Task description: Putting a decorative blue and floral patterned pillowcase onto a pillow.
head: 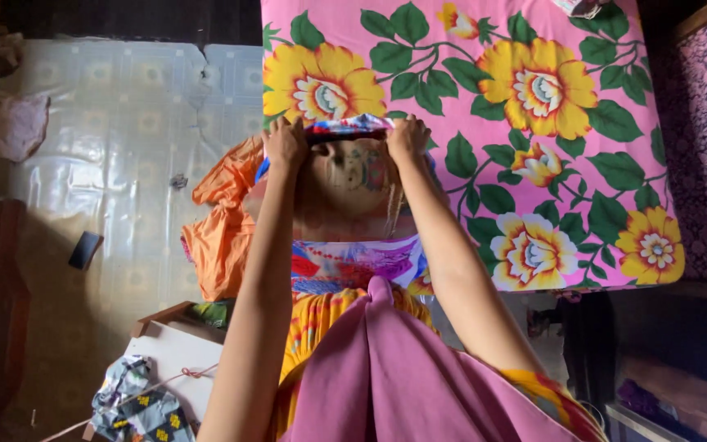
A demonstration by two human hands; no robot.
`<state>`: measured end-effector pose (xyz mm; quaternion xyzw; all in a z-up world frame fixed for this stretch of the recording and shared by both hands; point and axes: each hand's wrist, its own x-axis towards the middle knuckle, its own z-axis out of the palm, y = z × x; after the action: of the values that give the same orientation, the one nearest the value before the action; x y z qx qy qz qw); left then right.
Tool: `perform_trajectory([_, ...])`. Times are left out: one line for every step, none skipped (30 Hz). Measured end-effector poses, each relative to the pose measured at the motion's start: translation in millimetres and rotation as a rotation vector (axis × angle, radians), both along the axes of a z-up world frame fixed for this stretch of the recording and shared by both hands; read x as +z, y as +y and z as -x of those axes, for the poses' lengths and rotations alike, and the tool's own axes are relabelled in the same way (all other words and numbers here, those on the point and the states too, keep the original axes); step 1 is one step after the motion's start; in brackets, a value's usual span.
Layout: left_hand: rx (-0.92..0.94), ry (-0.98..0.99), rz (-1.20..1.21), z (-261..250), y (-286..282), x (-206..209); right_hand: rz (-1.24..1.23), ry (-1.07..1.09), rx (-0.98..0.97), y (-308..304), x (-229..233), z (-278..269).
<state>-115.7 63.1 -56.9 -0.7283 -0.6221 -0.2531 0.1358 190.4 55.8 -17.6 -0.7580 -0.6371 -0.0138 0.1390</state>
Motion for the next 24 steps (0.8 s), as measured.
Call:
perform_trajectory([-0.004, -0.005, 0.005, 2, 6, -10, 0.005, -0.005, -0.004, -5, 8, 4])
perform_trajectory([-0.021, -0.063, 0.243, 7, 11, -21, -0.059, 0.004, 0.012, -9, 12, 10])
perform_trajectory([-0.033, -0.123, 0.481, 11, 16, -33, -0.123, 0.012, 0.029, -13, 17, 17])
perform_trajectory([-0.031, -0.127, 0.475, 9, 17, -32, -0.128, 0.01, 0.032, -8, 15, 18])
perform_trajectory([-0.013, -0.318, 0.512, 7, 18, -32, -0.1, 0.059, 0.046, -4, 13, 19])
perform_trajectory([0.01, -0.509, 0.565, 6, 5, -36, -0.053, 0.109, 0.058, -12, 5, 21])
perform_trajectory([0.017, -0.511, 0.578, 0, -7, -29, -0.038, 0.109, 0.062, -15, -12, 17])
perform_trajectory([0.008, -0.512, 0.443, -8, -9, -19, -0.103, 0.206, 0.077, -9, -27, 11])
perform_trajectory([0.0, -0.51, 0.308, -15, -12, -9, -0.167, 0.302, 0.093, -4, -41, 5])
perform_trajectory([0.003, -0.511, 0.316, -21, -17, 7, -0.158, 0.302, 0.093, -9, -46, 5])
perform_trajectory([0.012, -0.463, 0.298, -27, -23, 23, -0.22, 0.336, 0.089, -14, -51, 4])
perform_trajectory([0.019, -0.414, 0.28, -33, -29, 39, -0.282, 0.369, 0.083, -20, -57, 3])
perform_trajectory([0.02, -0.415, 0.288, -34, -31, 42, -0.274, 0.369, 0.081, -23, -55, 4])
perform_trajectory([-0.014, -0.446, 0.229, -36, -33, 46, -0.304, 0.341, 0.069, -26, -52, 5])
perform_trajectory([-0.048, -0.477, 0.17, -37, -37, 51, -0.333, 0.313, 0.056, -29, -48, 6])
perform_trajectory([-0.048, -0.477, 0.173, -36, -37, 51, -0.33, 0.314, 0.056, -27, -45, 6])
perform_trajectory([-0.056, -0.471, 0.219, -36, -37, 52, -0.312, 0.32, 0.043, -25, -42, 6])
perform_trajectory([-0.066, -0.465, 0.262, -36, -36, 53, -0.296, 0.326, 0.03, -21, -38, 6])
perform_trajectory([-0.066, -0.465, 0.262, -33, -29, 38, -0.296, 0.326, 0.03, -20, -26, 6])
perform_trajectory([-0.085, -0.45, 0.253, -31, -25, 22, -0.395, 0.289, 0.097, -21, -13, 6])
perform_trajectory([-0.105, -0.435, 0.245, -28, -20, 7, -0.493, 0.25, 0.164, -22, -1, 7])
perform_trajectory([-0.103, -0.432, 0.242, -28, -19, 31, -0.495, 0.253, 0.166, -20, 10, 10])
perform_trajectory([-0.131, -0.425, 0.568, -29, -19, 55, -0.45, 0.154, 0.122, -18, 22, 13])
perform_trajectory([-0.158, -0.409, 0.897, -30, -21, 79, -0.402, 0.056, 0.077, -19, 33, 16])
